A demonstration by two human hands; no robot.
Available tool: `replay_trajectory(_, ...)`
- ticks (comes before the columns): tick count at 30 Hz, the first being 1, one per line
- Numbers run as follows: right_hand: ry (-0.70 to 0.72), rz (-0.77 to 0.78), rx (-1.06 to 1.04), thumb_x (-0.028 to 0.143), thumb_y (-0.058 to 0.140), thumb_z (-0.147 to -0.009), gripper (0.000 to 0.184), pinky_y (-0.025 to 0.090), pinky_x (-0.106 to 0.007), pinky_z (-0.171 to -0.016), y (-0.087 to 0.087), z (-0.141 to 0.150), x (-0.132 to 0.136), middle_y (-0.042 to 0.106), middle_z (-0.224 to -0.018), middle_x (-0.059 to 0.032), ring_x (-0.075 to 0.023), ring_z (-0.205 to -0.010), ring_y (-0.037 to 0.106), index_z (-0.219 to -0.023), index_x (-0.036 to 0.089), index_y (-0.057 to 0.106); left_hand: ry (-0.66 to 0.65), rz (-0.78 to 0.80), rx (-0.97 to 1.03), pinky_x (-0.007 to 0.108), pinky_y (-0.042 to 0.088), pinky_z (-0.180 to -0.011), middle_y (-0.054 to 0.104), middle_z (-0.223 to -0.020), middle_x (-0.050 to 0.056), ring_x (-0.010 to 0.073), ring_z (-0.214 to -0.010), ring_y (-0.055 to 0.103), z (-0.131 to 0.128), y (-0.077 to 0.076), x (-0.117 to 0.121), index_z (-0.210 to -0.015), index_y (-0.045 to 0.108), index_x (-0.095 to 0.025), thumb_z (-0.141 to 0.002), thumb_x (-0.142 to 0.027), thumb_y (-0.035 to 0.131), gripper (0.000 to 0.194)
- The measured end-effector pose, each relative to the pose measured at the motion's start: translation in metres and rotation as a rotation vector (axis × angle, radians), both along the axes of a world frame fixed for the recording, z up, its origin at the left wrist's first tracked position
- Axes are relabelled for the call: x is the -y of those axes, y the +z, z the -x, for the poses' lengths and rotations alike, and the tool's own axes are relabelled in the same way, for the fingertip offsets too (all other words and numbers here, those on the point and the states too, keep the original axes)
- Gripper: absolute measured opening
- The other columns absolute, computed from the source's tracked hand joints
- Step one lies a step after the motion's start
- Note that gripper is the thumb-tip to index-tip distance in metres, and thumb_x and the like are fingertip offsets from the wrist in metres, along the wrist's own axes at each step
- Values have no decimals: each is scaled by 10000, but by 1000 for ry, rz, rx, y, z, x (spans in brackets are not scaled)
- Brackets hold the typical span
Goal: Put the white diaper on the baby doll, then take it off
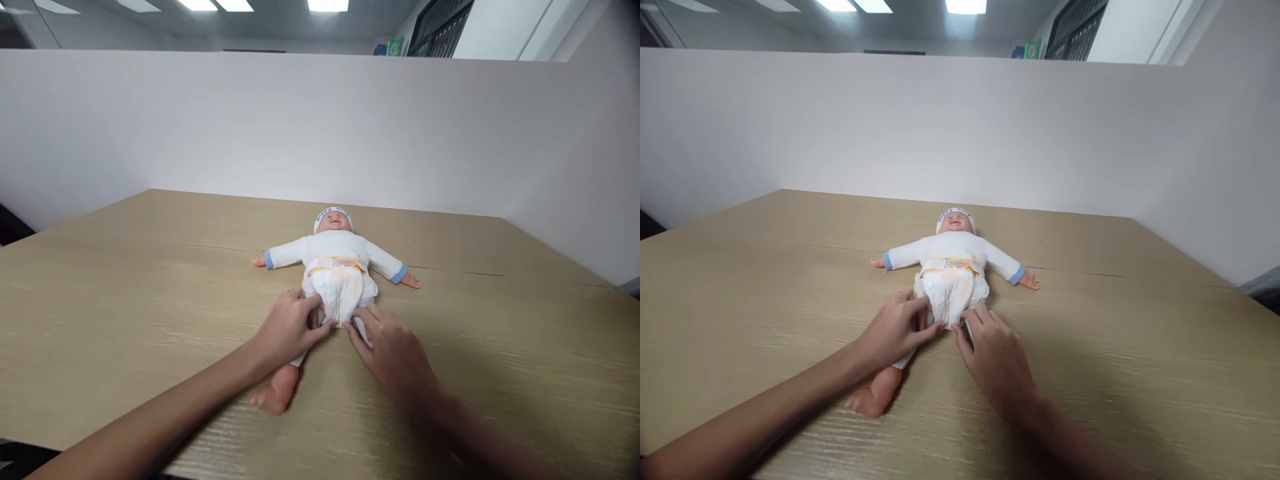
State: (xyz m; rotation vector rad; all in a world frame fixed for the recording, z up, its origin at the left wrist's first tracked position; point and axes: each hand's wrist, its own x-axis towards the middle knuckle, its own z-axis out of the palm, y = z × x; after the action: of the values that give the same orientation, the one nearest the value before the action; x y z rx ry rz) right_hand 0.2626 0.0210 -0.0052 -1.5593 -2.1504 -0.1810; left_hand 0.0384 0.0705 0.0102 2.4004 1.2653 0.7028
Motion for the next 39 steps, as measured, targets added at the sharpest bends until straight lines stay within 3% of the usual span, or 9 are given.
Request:
replay_trajectory(5,38,27,-49,347,583,-1067,199,380,-326,-605,-2,-3,3,631,-846,-30,-191,-675,590,-912,233,635,-60,-7,46,365,385,-763,631,-753,28,254,-845,548,5,0,0,-770,569,-213,-986,-371,730,312)
replay_trajectory(10,90,49,-154,340,559,-1075,142,522,-363,-734,1,-1,9,687,-1056,-66,-244,-925,692,-1106,246,661,-108,-14,139,376,400,-804,668,-771,12,240,-852,561,10,0,3,-790,578,-212,-1002,-323,687,263)
replay_trajectory(13,111,88,-216,344,548,-1077,174,572,-413,-883,1,0,13,686,-1236,-94,-275,-1102,685,-1174,254,660,-111,-43,165,398,439,-868,699,-957,43,254,-953,606,11,-1,3,-891,642,-216,-1011,-325,665,164)
replay_trajectory(17,144,116,-269,343,559,-1072,191,535,-496,-1083,-1,0,18,653,-1382,-96,-295,-1267,640,-1231,263,628,-98,-59,230,441,472,-1019,674,-1294,89,287,-1174,620,11,-4,4,-1024,705,-228,-1010,-335,685,109)
replay_trajectory(22,156,103,-289,341,568,-1060,230,482,-534,-1149,-5,1,16,640,-1458,-122,-319,-1371,602,-1268,245,594,-97,-48,236,452,462,-1019,698,-1300,80,300,-1175,618,10,-4,4,-1014,703,-231,-1000,-313,685,85)
replay_trajectory(29,120,269,-433,403,586,-1032,190,512,-435,-963,6,3,9,720,-1189,-85,-288,-1103,646,-1128,243,625,-95,20,210,395,410,-851,664,-876,18,248,-876,530,6,-2,0,-861,583,-222,-969,-339,659,176)
replay_trajectory(34,-30,350,-578,483,622,-952,319,459,-335,-713,5,2,1,711,-947,-49,-217,-768,615,-1142,234,560,-2,87,336,355,430,-815,648,-929,11,238,-893,571,6,-4,-2,-1015,601,-224,-899,-374,762,248)
replay_trajectory(39,-26,389,-706,488,648,-901,385,439,-311,-651,8,-3,-5,767,-1057,-25,-137,-586,497,-1162,237,516,-21,218,535,327,467,-815,654,-1030,22,210,-917,610,7,-7,-6,-1037,555,-218,-895,-391,811,340)
